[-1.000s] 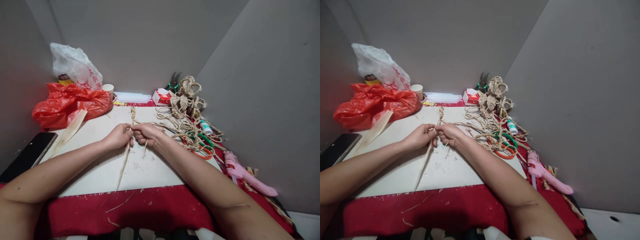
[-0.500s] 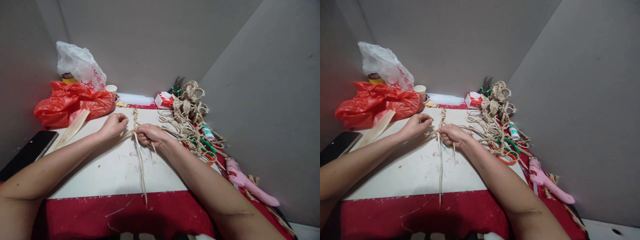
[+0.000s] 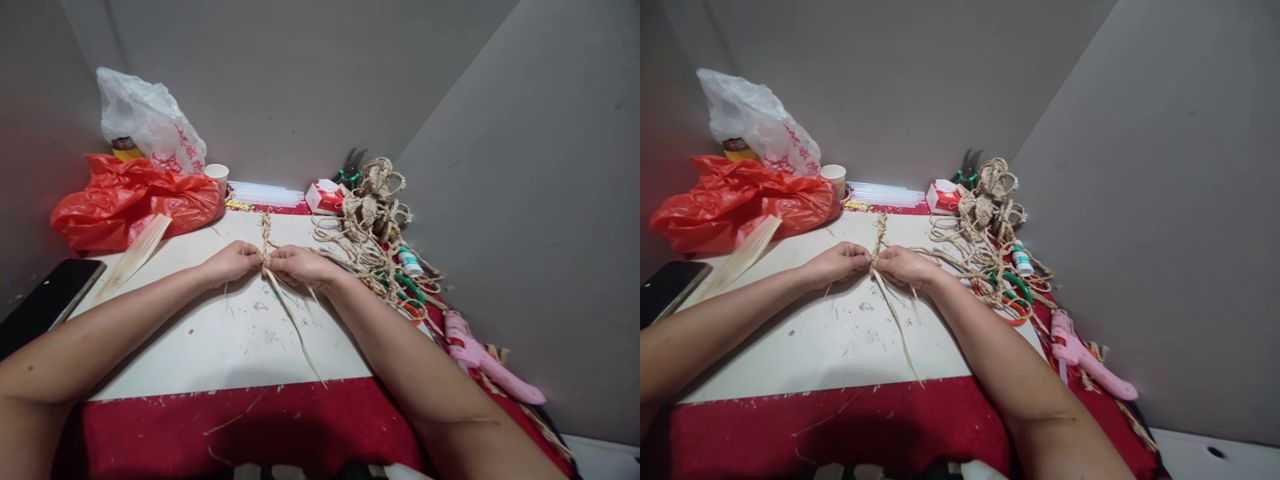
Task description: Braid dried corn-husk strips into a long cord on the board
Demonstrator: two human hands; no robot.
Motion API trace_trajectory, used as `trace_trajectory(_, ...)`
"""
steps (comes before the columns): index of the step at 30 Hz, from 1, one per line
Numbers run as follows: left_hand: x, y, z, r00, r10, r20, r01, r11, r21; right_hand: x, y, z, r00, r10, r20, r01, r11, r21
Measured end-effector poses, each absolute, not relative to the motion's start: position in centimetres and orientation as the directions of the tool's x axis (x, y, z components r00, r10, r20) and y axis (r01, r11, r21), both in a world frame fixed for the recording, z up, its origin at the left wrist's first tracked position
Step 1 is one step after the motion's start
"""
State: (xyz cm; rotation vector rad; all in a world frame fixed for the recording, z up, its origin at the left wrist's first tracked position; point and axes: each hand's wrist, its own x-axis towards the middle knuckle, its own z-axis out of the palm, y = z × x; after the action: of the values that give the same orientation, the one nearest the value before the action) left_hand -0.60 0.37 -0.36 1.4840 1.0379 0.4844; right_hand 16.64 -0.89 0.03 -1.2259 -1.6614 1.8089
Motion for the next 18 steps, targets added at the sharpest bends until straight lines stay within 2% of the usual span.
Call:
trace_trajectory(4,-0.6,0.2,-0.7,0.496,0.841,-0.215,0.340,0.039,0.940,16.5,-1.1,0.0,-0.462,0.828,-0.318,0.444,-0.094,-0.891)
trace_trajectory(11,-0.4,-0.1,-0.6,0.407,0.885,-0.227,0.312,0.099,0.945,17.8,-0.6,1.0,-0.481,0.818,-0.315,0.592,0.038,-0.805)
trace_trajectory(15,-0.4,-0.1,-0.5,0.428,0.864,-0.264,0.277,0.152,0.949,18.3,-0.4,1.8,-0.522,0.790,-0.321,0.634,0.108,-0.766)
trace_trajectory(18,-0.5,-0.1,-0.3,0.432,0.862,-0.267,0.247,0.171,0.954,18.6,-0.2,1.7,-0.550,0.776,-0.311,0.611,0.119,-0.783)
